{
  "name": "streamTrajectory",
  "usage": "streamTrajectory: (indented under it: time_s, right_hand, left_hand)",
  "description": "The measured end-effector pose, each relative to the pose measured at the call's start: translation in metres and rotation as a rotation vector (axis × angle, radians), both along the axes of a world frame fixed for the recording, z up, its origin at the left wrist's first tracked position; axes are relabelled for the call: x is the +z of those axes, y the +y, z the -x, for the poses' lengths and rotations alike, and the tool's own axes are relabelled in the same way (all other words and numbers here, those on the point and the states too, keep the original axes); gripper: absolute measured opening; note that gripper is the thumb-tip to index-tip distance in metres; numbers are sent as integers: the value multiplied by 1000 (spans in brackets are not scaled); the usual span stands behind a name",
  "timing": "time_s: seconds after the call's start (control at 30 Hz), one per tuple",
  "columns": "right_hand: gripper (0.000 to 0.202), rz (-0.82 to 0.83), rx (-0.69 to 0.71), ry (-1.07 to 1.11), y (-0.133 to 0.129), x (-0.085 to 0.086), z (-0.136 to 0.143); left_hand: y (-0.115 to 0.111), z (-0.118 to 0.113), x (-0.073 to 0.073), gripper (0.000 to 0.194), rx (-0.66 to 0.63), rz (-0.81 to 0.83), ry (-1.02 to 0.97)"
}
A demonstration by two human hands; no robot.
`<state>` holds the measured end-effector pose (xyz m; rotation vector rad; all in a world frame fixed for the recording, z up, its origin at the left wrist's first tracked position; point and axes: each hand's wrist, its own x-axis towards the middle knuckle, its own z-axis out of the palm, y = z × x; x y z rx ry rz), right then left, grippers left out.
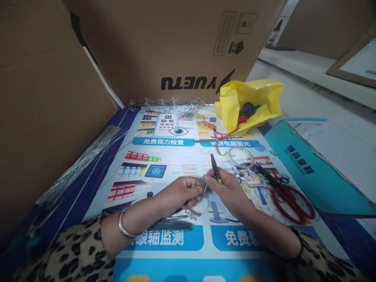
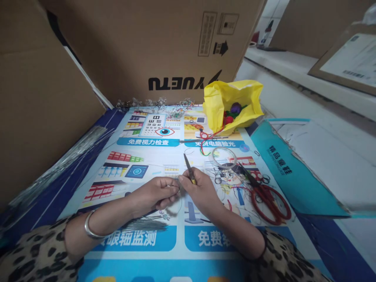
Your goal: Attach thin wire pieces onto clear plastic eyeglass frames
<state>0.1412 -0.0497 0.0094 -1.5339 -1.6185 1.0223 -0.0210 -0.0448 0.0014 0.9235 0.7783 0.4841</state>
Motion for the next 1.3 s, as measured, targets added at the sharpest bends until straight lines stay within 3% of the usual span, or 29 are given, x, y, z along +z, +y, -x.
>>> streamTrajectory:
  time_s: [0.13,0.23,0.47,0.77,1.3]
  right_hand:
    - [24,-14,101,-12,2,0,-8]
    - [26,-62,217,-144,5,0,-18]
    - [16,-399,428,-524,12,-8,-29]
    - [13,-525,422,-758,11,-16,-28]
    - [13,-634,354,-942,8,-17,-27]
  left_hand:
    - [3,4,0,23,13,-16,-39]
    - [10,10,1,19,6,-63,-83]
    - [25,24,5,22,3,-217,39]
    - [24,28,10,18,-99,-313,214]
    - [24,26,7,14,-96,-362,301]
